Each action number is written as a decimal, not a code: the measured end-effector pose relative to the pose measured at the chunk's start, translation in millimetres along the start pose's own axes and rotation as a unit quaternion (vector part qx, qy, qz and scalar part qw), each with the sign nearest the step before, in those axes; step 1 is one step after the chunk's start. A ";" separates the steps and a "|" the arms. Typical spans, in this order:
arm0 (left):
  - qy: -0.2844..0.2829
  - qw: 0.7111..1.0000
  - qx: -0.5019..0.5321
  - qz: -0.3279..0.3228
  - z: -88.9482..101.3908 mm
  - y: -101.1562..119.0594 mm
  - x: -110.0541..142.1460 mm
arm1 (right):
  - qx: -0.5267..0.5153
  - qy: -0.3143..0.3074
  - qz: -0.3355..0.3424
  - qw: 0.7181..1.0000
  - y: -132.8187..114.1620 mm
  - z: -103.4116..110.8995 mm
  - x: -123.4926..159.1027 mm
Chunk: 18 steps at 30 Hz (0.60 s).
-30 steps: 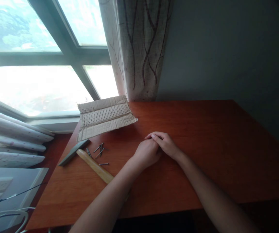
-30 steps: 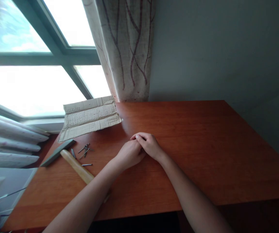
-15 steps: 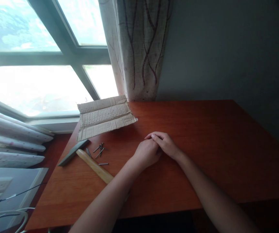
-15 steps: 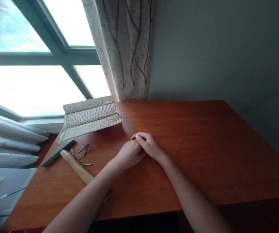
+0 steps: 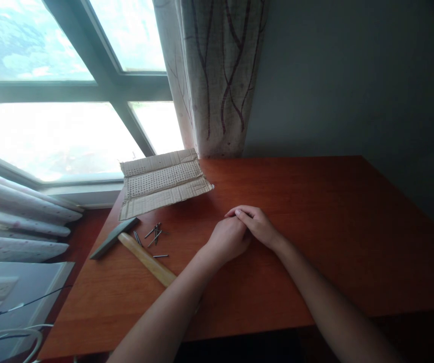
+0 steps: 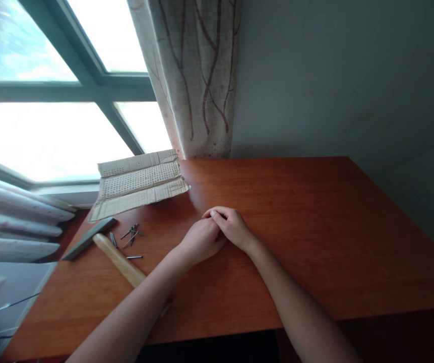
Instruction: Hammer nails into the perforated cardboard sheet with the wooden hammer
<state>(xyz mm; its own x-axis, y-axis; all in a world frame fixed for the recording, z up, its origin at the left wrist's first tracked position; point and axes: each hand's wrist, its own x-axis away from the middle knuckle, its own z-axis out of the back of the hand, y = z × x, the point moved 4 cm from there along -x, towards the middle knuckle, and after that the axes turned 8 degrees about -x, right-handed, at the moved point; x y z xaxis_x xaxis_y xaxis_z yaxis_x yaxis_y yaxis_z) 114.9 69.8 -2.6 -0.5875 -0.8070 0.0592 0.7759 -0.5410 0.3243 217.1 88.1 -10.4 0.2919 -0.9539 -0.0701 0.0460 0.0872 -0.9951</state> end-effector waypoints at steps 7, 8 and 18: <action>-0.003 1.000 0.004 0.003 1.4 0.0 0.3 | 0.000 -0.002 0.002 1.000 2.0 0.4 0.1; -0.004 1.000 0.004 0.004 1.3 0.0 0.3 | 0.000 -0.002 0.002 1.000 2.2 0.5 0.0; 0.003 1.000 0.002 -0.001 -1.4 -0.8 -0.3 | -0.001 -0.002 0.001 1.000 1.8 0.2 0.1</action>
<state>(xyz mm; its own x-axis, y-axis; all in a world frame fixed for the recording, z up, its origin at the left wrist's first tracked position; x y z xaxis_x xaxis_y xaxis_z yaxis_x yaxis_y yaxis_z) 114.8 70.1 -4.1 -0.5875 -0.8076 0.0520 0.7737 -0.5417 0.3286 217.3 88.3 -12.1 0.2967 -0.9522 -0.0727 0.0434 0.0895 -0.9950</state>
